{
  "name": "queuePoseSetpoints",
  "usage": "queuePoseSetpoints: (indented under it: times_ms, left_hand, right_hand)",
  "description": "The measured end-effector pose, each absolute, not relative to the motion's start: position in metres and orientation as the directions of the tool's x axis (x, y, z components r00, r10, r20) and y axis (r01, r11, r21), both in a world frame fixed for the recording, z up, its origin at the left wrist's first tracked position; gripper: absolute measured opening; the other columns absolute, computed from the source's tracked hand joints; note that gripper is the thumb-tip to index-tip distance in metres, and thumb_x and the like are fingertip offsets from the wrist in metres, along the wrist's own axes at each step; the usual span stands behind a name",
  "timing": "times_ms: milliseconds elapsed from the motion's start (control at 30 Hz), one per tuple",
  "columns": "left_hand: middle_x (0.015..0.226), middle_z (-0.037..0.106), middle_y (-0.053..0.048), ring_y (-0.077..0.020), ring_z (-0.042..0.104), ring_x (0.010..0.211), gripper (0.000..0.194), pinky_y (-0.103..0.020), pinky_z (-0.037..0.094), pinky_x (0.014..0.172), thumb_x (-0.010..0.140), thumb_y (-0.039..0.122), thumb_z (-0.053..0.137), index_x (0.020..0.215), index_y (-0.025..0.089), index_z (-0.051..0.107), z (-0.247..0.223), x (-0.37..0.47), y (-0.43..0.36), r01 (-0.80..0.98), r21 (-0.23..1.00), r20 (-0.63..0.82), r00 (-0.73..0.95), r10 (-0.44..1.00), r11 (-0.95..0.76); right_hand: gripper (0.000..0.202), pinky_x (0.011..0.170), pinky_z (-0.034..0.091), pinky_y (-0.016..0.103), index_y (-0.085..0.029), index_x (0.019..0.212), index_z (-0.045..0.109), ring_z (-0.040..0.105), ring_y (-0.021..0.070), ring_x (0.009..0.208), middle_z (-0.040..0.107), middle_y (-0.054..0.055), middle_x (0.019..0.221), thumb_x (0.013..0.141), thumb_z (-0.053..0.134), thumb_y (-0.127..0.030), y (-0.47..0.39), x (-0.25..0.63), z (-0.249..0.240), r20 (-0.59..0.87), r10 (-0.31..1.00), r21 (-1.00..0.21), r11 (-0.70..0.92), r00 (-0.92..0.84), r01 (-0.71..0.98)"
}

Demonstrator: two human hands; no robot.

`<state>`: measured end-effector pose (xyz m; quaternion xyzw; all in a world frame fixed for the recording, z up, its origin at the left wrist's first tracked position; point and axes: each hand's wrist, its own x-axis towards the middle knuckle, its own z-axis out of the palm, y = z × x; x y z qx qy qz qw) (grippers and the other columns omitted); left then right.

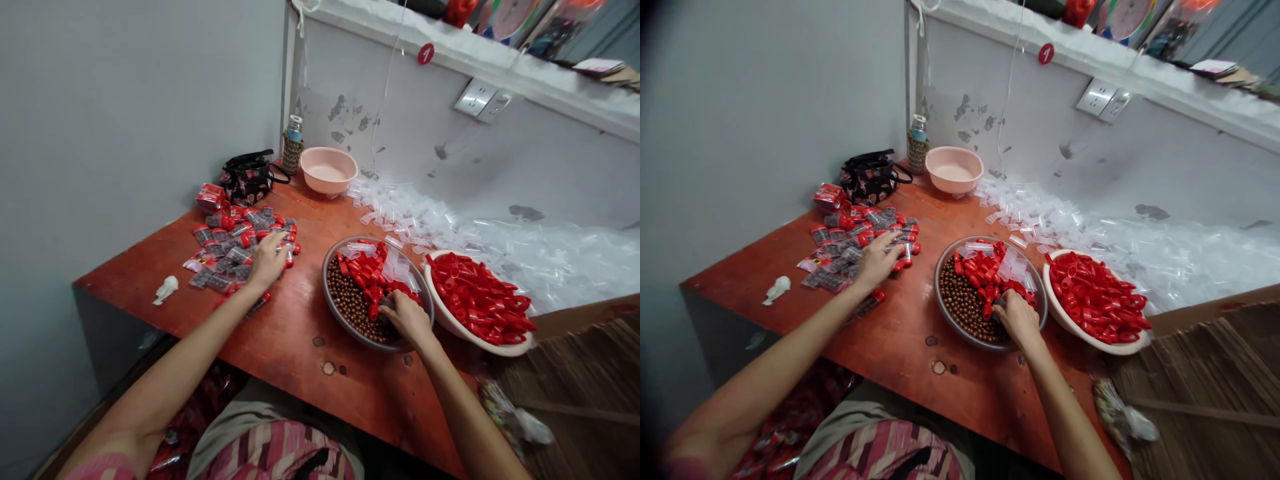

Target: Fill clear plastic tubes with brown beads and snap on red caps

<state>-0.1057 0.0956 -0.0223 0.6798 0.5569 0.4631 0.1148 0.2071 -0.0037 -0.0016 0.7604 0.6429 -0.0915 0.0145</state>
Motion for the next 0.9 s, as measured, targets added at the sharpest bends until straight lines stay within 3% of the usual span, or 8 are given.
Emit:
queuePoseSetpoints:
  times_ms: [100, 200, 300, 367, 500, 567, 800, 900]
  left_hand:
    - [0.114, 0.061, -0.007, -0.0193, 0.050, 0.114, 0.030, -0.036, 0.036, 0.101, 0.082, 0.024, 0.050, 0.109, 0.016, 0.058, -0.016, -0.069, 0.079, 0.538, 0.681, 0.520, 0.122, 0.846, -0.496]
    - [0.118, 0.059, -0.006, -0.0185, 0.046, 0.118, 0.031, -0.037, 0.034, 0.104, 0.084, 0.024, 0.047, 0.113, 0.017, 0.055, -0.016, -0.036, 0.066, 0.433, 0.699, 0.504, 0.268, 0.821, -0.570]
    - [0.127, 0.051, -0.008, -0.0194, 0.036, 0.126, 0.037, -0.040, 0.031, 0.107, 0.083, 0.012, 0.040, 0.117, 0.014, 0.052, -0.026, -0.018, 0.062, 0.398, 0.701, 0.488, 0.338, 0.804, -0.592]
    - [0.131, 0.047, -0.008, -0.0200, 0.028, 0.130, 0.047, -0.042, 0.029, 0.108, 0.077, 0.002, 0.035, 0.120, 0.014, 0.050, -0.034, -0.014, 0.062, 0.390, 0.691, 0.492, 0.361, 0.792, -0.608]
    - [0.132, 0.046, -0.005, -0.0200, 0.025, 0.132, 0.060, -0.045, 0.029, 0.108, 0.069, -0.003, 0.032, 0.123, 0.018, 0.048, -0.044, -0.014, 0.064, 0.357, 0.689, 0.509, 0.381, 0.772, -0.631]
    - [0.130, 0.048, -0.005, -0.0201, 0.024, 0.132, 0.059, -0.046, 0.029, 0.108, 0.070, -0.003, 0.031, 0.122, 0.018, 0.050, -0.045, -0.014, 0.064, 0.356, 0.688, 0.518, 0.369, 0.772, -0.632]
    - [0.125, 0.053, -0.005, -0.0183, 0.028, 0.130, 0.056, -0.043, 0.029, 0.108, 0.070, -0.002, 0.031, 0.119, 0.016, 0.052, -0.039, -0.014, 0.060, 0.367, 0.694, 0.512, 0.353, 0.783, -0.619]
    - [0.126, 0.052, -0.004, -0.0190, 0.029, 0.130, 0.056, -0.045, 0.028, 0.107, 0.071, -0.002, 0.031, 0.119, 0.018, 0.052, -0.035, -0.015, 0.058, 0.402, 0.700, 0.478, 0.350, 0.805, -0.590]
  right_hand:
    - [0.019, 0.074, 0.043, 0.034, -0.019, 0.094, 0.053, 0.058, 0.0213, 0.091, 0.060, 0.008, 0.098, 0.077, 0.047, -0.024, -0.007, 0.214, 0.001, -0.080, 0.996, -0.249, -0.057, 0.038, 0.967]
    - [0.023, 0.075, 0.044, 0.032, -0.018, 0.100, 0.050, 0.058, 0.0182, 0.087, 0.060, 0.007, 0.097, 0.077, 0.045, -0.021, -0.012, 0.207, 0.014, 0.087, 0.996, -0.408, 0.056, -0.022, 0.911]
    - [0.032, 0.070, 0.046, 0.027, -0.019, 0.106, 0.047, 0.059, 0.0154, 0.079, 0.062, 0.004, 0.092, 0.074, 0.050, -0.021, -0.014, 0.189, 0.028, 0.026, 0.989, -0.505, 0.136, -0.143, 0.852]
    - [0.024, 0.065, 0.045, 0.024, -0.019, 0.097, 0.053, 0.061, 0.0151, 0.073, 0.064, 0.003, 0.083, 0.072, 0.052, -0.018, -0.012, 0.178, 0.031, -0.105, 0.968, -0.419, 0.165, -0.228, 0.893]
    - [0.016, 0.061, 0.044, 0.027, -0.014, 0.077, 0.059, 0.062, 0.0202, 0.070, 0.065, 0.012, 0.078, 0.072, 0.046, -0.006, -0.003, 0.166, 0.024, -0.193, 0.952, 0.009, 0.245, -0.238, 0.970]
    - [0.019, 0.062, 0.044, 0.029, -0.013, 0.072, 0.059, 0.063, 0.0222, 0.071, 0.065, 0.016, 0.075, 0.070, 0.045, -0.001, 0.002, 0.162, 0.016, -0.206, 0.943, 0.051, 0.277, -0.261, 0.960]
    - [0.024, 0.066, 0.045, 0.024, -0.016, 0.092, 0.050, 0.062, 0.0162, 0.075, 0.065, 0.005, 0.083, 0.070, 0.046, -0.007, 0.021, 0.157, -0.008, -0.124, 0.948, -0.179, 0.267, -0.291, 0.947]
    - [0.020, 0.071, 0.047, 0.026, -0.018, 0.092, 0.045, 0.060, 0.0145, 0.080, 0.062, 0.003, 0.088, 0.073, 0.050, -0.020, 0.021, 0.167, -0.010, -0.027, 0.977, -0.534, 0.165, -0.212, 0.829]
